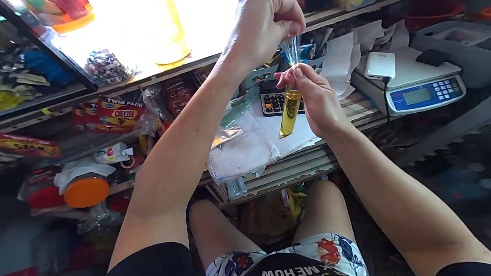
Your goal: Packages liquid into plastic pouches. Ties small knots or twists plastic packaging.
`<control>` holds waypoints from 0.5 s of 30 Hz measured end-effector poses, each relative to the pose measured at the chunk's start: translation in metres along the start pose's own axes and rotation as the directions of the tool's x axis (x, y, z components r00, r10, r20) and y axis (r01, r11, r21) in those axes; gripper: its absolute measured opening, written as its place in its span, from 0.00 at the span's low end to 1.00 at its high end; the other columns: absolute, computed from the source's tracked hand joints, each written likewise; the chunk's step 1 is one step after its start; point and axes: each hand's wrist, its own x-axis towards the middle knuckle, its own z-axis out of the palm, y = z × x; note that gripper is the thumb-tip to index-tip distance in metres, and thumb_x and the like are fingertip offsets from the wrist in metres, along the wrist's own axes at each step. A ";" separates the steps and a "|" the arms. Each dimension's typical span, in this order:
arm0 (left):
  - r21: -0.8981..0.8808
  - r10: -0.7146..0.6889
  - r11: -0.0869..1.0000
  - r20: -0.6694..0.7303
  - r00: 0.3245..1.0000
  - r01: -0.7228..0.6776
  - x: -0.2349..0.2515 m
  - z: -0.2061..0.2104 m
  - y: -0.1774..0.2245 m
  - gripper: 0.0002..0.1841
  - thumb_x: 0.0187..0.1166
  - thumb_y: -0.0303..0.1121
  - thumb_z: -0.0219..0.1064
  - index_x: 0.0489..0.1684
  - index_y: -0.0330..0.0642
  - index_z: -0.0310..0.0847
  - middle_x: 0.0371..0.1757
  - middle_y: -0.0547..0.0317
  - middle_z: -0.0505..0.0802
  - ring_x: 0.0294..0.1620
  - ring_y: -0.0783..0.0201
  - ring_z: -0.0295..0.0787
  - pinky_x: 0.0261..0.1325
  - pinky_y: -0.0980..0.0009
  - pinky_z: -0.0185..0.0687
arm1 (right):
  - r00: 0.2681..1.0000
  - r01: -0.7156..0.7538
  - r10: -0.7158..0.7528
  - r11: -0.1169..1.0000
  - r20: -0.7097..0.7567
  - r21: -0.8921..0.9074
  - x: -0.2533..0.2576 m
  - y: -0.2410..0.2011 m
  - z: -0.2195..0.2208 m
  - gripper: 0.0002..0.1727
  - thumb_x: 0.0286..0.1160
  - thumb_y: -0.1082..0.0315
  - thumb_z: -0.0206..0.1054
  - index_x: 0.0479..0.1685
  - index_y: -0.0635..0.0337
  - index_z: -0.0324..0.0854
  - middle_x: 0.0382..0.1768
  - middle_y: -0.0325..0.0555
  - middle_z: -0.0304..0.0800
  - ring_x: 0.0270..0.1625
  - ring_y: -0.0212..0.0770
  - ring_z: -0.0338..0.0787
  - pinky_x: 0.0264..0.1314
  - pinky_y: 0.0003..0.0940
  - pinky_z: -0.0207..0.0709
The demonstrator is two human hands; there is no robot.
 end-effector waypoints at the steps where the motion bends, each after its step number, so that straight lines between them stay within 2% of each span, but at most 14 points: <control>1: -0.002 -0.005 1.000 -0.008 1.000 0.005 -0.001 0.000 -0.001 0.04 0.79 0.29 0.71 0.40 0.46 0.94 0.41 0.65 0.95 0.47 0.75 0.89 0.60 0.73 0.80 | 1.000 -0.003 0.003 1.000 0.010 -0.005 0.000 0.001 0.000 0.21 0.95 0.65 0.35 0.50 0.57 0.77 0.47 0.35 0.87 0.62 0.26 0.84 0.72 0.28 0.73; 4: -0.055 0.014 0.998 -0.050 0.999 -0.017 -0.003 0.004 -0.006 0.04 0.78 0.29 0.72 0.41 0.45 0.94 0.41 0.64 0.95 0.45 0.77 0.90 0.56 0.77 0.83 | 0.999 -0.011 0.011 1.000 0.044 0.004 0.001 0.002 -0.003 0.22 0.96 0.64 0.35 0.50 0.57 0.78 0.49 0.36 0.89 0.64 0.29 0.84 0.74 0.30 0.74; 6: -0.192 0.059 0.979 -0.085 0.995 -0.075 -0.007 0.007 -0.011 0.04 0.79 0.30 0.72 0.43 0.42 0.92 0.41 0.65 0.95 0.42 0.77 0.91 0.51 0.78 0.85 | 0.999 -0.013 0.012 1.000 0.052 0.018 0.000 0.000 -0.004 0.20 0.96 0.63 0.38 0.48 0.55 0.79 0.51 0.36 0.90 0.65 0.31 0.85 0.75 0.32 0.74; 7: -0.304 0.070 0.947 -0.112 0.991 -0.102 -0.010 0.010 -0.013 0.06 0.81 0.30 0.69 0.48 0.39 0.90 0.43 0.62 0.94 0.41 0.75 0.90 0.46 0.78 0.86 | 0.998 -0.009 0.008 0.999 0.062 0.030 0.000 -0.003 -0.006 0.20 0.96 0.63 0.41 0.47 0.55 0.81 0.52 0.36 0.91 0.66 0.31 0.85 0.75 0.33 0.74; 8: -0.429 0.042 0.898 -0.131 0.990 -0.095 -0.017 0.014 -0.014 0.11 0.85 0.30 0.64 0.57 0.35 0.85 0.47 0.58 0.92 0.43 0.72 0.89 0.46 0.75 0.86 | 0.997 -0.007 0.004 0.999 0.072 0.041 0.000 -0.006 -0.008 0.20 0.96 0.63 0.43 0.46 0.55 0.82 0.53 0.36 0.92 0.65 0.31 0.86 0.74 0.32 0.76; 9: -0.540 -0.027 0.841 -0.122 0.992 -0.044 -0.026 0.021 -0.017 0.16 0.90 0.33 0.57 0.68 0.34 0.78 0.53 0.55 0.89 0.47 0.69 0.87 0.50 0.71 0.85 | 0.997 -0.005 0.000 0.998 0.081 0.066 0.002 -0.010 -0.010 0.19 0.95 0.63 0.45 0.46 0.55 0.84 0.53 0.37 0.93 0.65 0.30 0.87 0.74 0.32 0.76; 10: -0.632 -0.119 0.775 -0.090 0.989 0.035 -0.038 0.033 -0.022 0.20 0.94 0.37 0.49 0.76 0.37 0.71 0.58 0.56 0.87 0.51 0.68 0.86 0.55 0.69 0.85 | 0.996 -0.012 0.004 0.995 0.089 0.097 0.004 -0.014 -0.013 0.20 0.95 0.63 0.45 0.45 0.55 0.85 0.54 0.37 0.94 0.65 0.30 0.87 0.73 0.31 0.76; 11: -0.708 -0.205 0.697 -0.041 0.978 0.117 -0.052 0.050 -0.032 0.22 0.95 0.42 0.42 0.78 0.39 0.68 0.58 0.58 0.87 0.52 0.68 0.86 0.57 0.68 0.85 | 0.995 -0.024 0.010 0.991 0.103 0.135 0.006 -0.020 -0.016 0.20 0.94 0.64 0.45 0.45 0.55 0.86 0.54 0.38 0.95 0.65 0.30 0.87 0.74 0.31 0.76; 12: -0.762 -0.254 0.621 0.027 0.967 0.184 -0.067 0.072 -0.043 0.25 0.95 0.47 0.38 0.75 0.40 0.70 0.56 0.60 0.89 0.51 0.69 0.87 0.56 0.68 0.85 | 0.993 -0.040 0.019 0.983 0.119 0.179 0.007 -0.026 -0.019 0.20 0.94 0.64 0.45 0.45 0.55 0.86 0.55 0.39 0.95 0.65 0.30 0.87 0.74 0.30 0.76; 14: -0.874 -0.219 0.374 0.241 0.946 0.310 -0.102 0.114 -0.053 0.33 0.92 0.61 0.34 0.64 0.45 0.78 0.50 0.63 0.92 0.51 0.70 0.89 0.57 0.69 0.85 | 0.987 -0.084 0.042 0.960 0.157 0.269 0.008 -0.039 -0.020 0.20 0.96 0.63 0.43 0.45 0.54 0.84 0.58 0.39 0.94 0.66 0.29 0.88 0.74 0.28 0.77; 15: -0.924 -0.128 0.173 0.323 0.938 0.342 -0.116 0.131 -0.052 0.35 0.90 0.63 0.36 0.61 0.43 0.81 0.50 0.59 0.94 0.55 0.64 0.91 0.63 0.64 0.86 | 0.984 -0.104 0.052 0.944 0.169 0.314 0.007 -0.044 -0.019 0.20 0.96 0.62 0.44 0.46 0.53 0.85 0.59 0.39 0.94 0.66 0.30 0.88 0.71 0.27 0.78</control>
